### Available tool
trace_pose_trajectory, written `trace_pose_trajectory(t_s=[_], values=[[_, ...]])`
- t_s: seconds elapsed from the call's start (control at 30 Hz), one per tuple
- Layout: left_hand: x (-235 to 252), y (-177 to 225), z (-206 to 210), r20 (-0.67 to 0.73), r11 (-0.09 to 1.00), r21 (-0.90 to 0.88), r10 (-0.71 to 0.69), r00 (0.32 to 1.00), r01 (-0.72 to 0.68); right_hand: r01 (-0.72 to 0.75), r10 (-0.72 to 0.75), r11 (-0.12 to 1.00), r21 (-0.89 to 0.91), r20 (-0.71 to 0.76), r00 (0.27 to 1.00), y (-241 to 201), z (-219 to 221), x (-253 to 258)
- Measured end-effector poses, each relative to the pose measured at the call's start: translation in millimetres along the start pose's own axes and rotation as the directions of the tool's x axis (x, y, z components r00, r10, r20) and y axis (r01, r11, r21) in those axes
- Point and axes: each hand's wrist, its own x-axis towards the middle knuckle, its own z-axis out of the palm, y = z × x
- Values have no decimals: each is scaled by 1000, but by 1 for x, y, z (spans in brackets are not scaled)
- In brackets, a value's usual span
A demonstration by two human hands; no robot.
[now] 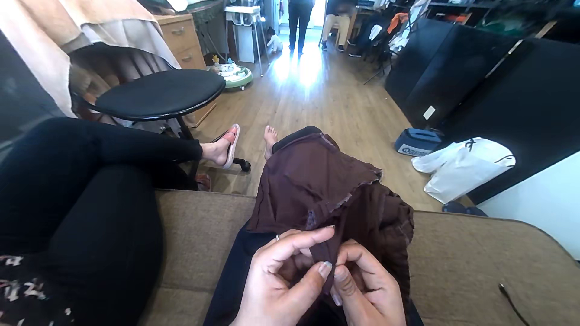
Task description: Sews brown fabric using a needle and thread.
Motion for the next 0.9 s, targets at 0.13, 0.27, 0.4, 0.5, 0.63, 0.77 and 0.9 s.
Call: trace_pose_trajectory(t_s=[0.13,0.27,0.4,0.5,0.63,0.77,0.9], values=[[0,0,-3,17,1000,4,-17,1000,17,-36,37,996,81,-1,999,-2,-1,1],[-1,-1,-4,-47,997,-55,-60,997,58,-73,74,994,87,-13,997,-8,-1,3],[-1,-2,-5,-86,999,20,-42,995,44,-106,109,990,92,-26,994,-11,-2,3],[-2,-4,-5,-38,982,184,37,999,-29,-112,117,990,90,-55,992,-9,-3,3],[-2,-4,-5,-9,976,212,58,998,-54,-49,51,998,41,-49,998,-9,-6,6],[-2,-4,-7,24,962,260,85,996,-89,232,-232,899,-372,46,972,-7,-15,10],[-2,-4,-8,100,873,452,158,982,-186,272,-260,777,-568,104,960,-15,-19,12]])
